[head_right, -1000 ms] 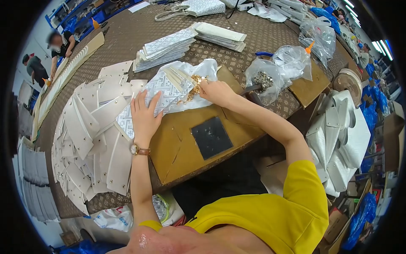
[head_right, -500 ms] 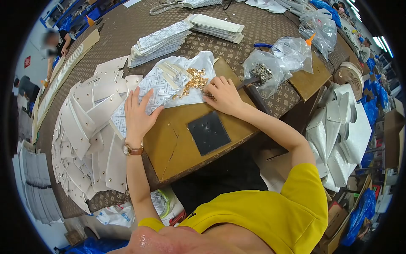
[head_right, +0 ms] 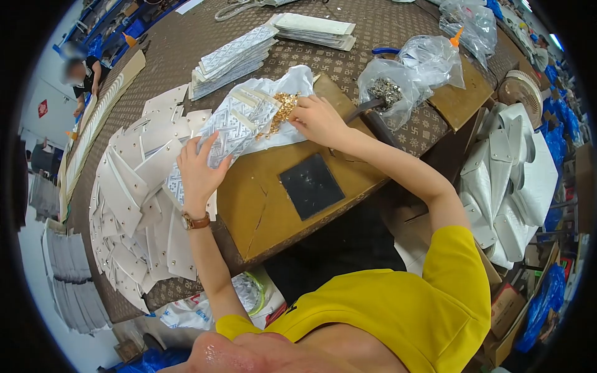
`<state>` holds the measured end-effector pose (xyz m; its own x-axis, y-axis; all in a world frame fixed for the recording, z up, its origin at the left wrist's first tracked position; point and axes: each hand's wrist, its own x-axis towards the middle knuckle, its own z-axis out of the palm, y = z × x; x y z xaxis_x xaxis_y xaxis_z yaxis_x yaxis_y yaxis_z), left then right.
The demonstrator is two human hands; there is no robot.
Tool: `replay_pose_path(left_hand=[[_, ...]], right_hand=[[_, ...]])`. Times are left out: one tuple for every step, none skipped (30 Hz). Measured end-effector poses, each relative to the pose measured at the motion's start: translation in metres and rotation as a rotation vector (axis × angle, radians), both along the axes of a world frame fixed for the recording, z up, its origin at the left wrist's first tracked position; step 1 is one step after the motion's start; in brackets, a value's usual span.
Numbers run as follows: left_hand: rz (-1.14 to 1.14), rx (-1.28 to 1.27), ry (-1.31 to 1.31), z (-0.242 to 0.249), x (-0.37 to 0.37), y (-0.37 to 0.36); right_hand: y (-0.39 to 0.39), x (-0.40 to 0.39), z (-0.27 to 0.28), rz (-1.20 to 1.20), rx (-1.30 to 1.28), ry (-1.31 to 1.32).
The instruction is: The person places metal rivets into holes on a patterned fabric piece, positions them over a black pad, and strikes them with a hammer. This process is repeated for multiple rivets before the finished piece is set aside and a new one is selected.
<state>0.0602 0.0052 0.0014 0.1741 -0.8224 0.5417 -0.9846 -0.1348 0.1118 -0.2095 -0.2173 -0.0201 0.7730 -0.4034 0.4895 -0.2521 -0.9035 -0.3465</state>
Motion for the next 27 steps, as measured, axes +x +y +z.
replay_pose_path(left_hand=[[0.015,-0.01,-0.001,0.0,0.002,0.0],[0.017,-0.007,-0.006,0.001,0.002,0.0],[0.017,-0.013,-0.002,0.0,0.002,0.0],[0.015,-0.019,0.003,0.0,0.001,0.0],[0.012,-0.023,0.008,-0.001,0.001,0.0],[0.009,-0.016,0.005,0.0,0.001,0.0],[0.001,-0.022,-0.004,0.0,0.0,0.0],[-0.009,-0.027,-0.012,0.0,0.0,0.0],[-0.017,-0.031,-0.018,0.0,0.0,0.0],[-0.02,-0.021,-0.015,0.0,0.001,0.0],[-0.034,-0.016,-0.028,0.002,0.001,0.0],[-0.05,-0.007,-0.037,0.004,0.001,0.0],[-0.07,0.006,-0.044,0.004,0.001,0.0],[-0.08,0.031,-0.027,0.004,0.001,0.0],[-0.09,0.018,-0.031,0.004,0.001,-0.001],[-0.096,0.003,-0.034,0.005,0.001,-0.002],[-0.097,-0.017,-0.042,0.007,-0.001,-0.001],[-0.091,-0.005,-0.03,0.011,-0.005,0.0],[-0.125,-0.023,0.035,0.017,-0.009,0.0],[-0.16,-0.041,0.098,0.023,-0.014,0.0],[-0.196,-0.059,0.158,0.028,-0.019,0.0],[-0.196,-0.048,0.159,0.033,-0.024,-0.002],[-0.252,-0.053,0.188,0.038,-0.031,-0.003],[-0.308,-0.056,0.22,0.04,-0.038,-0.003],[-0.36,-0.063,0.254,0.04,-0.045,-0.002],[-0.361,-0.055,0.258,0.037,-0.049,0.0],[-0.386,0.002,0.258,0.035,-0.052,0.003]], right_hand=[[0.003,0.006,0.0,0.003,0.003,-0.005],[0.007,0.012,-0.001,0.024,-0.017,-0.009],[0.012,0.017,-0.001,0.044,-0.037,-0.011],[0.016,0.022,-0.002,0.062,-0.057,-0.014],[0.018,0.027,-0.004,0.061,-0.051,-0.018],[0.018,0.032,-0.009,0.048,-0.095,0.003],[0.017,0.036,-0.014,0.035,-0.137,0.025],[0.018,0.04,-0.015,0.021,-0.179,0.048],[0.017,0.042,-0.015,0.017,-0.168,0.048],[0.015,0.043,-0.015,0.026,-0.182,0.054],[0.014,0.041,-0.012,0.035,-0.193,0.065],[0.016,0.036,-0.01,0.043,-0.201,0.08],[0.024,0.026,-0.001,0.037,-0.179,0.093],[0.032,0.014,0.008,0.086,-0.13,0.079],[0.041,0.0,0.021,0.137,-0.082,0.068],[0.048,-0.011,0.027,0.192,-0.036,0.055],[0.058,-0.025,0.027,0.195,-0.017,0.07],[0.069,-0.041,0.028,0.233,0.002,0.059],[0.077,-0.053,0.027,0.273,0.02,0.046],[0.082,-0.062,0.024,0.281,0.03,0.051],[0.087,-0.07,0.02,0.276,0.025,0.074],[0.091,-0.076,0.017,0.265,0.02,0.094],[0.095,-0.08,0.012,0.25,0.017,0.115],[0.099,-0.083,0.009,0.244,0.032,0.117],[0.101,-0.085,0.008,0.24,0.043,0.098],[0.101,-0.086,0.008,0.237,0.051,0.077],[0.101,-0.085,0.007,0.236,0.059,0.054]])
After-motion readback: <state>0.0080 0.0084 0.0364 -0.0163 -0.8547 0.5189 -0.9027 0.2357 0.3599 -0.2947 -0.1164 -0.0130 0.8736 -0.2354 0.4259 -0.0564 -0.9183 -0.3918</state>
